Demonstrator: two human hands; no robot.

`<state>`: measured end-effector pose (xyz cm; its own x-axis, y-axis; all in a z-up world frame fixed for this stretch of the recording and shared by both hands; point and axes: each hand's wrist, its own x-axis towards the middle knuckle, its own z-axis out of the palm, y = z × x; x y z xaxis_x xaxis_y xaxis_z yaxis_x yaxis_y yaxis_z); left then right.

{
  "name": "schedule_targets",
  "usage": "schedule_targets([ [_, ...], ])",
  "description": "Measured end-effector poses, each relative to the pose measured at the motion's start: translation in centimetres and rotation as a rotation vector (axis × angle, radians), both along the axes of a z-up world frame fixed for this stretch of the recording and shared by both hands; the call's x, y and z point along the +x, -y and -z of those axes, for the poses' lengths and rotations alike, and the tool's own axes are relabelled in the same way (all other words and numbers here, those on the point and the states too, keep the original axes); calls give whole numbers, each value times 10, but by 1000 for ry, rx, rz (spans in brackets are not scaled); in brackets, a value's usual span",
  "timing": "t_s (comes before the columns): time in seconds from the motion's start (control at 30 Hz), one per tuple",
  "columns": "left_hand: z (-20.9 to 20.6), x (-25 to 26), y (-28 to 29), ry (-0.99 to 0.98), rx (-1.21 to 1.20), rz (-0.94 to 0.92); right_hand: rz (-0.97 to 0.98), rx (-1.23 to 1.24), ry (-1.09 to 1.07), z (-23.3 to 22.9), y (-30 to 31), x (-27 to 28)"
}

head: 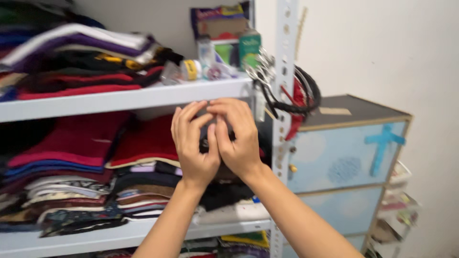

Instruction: The person clears small items from a cabinet top, then wipes the top surface, front panels, and interior of a cabinet door with a cloth. They move items like glasses and bottles aside, wipe multiple surfaces, open a cabinet door to wipe inside, and close it.

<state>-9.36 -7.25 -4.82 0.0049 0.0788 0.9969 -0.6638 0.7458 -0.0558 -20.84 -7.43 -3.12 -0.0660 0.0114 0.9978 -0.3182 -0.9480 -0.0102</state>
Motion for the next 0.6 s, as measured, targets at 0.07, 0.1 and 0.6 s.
schedule_targets([
  [0.07,25,-18,-12,-5,23,56,8,38,-10,25,-14,-18],
  [0.1,36,-28,-17,-5,43,76,15,61,-7,36,-20,-27],
  [0.6,106,-248,12,71,215,293,124,197,-13,109,8,-262],
])
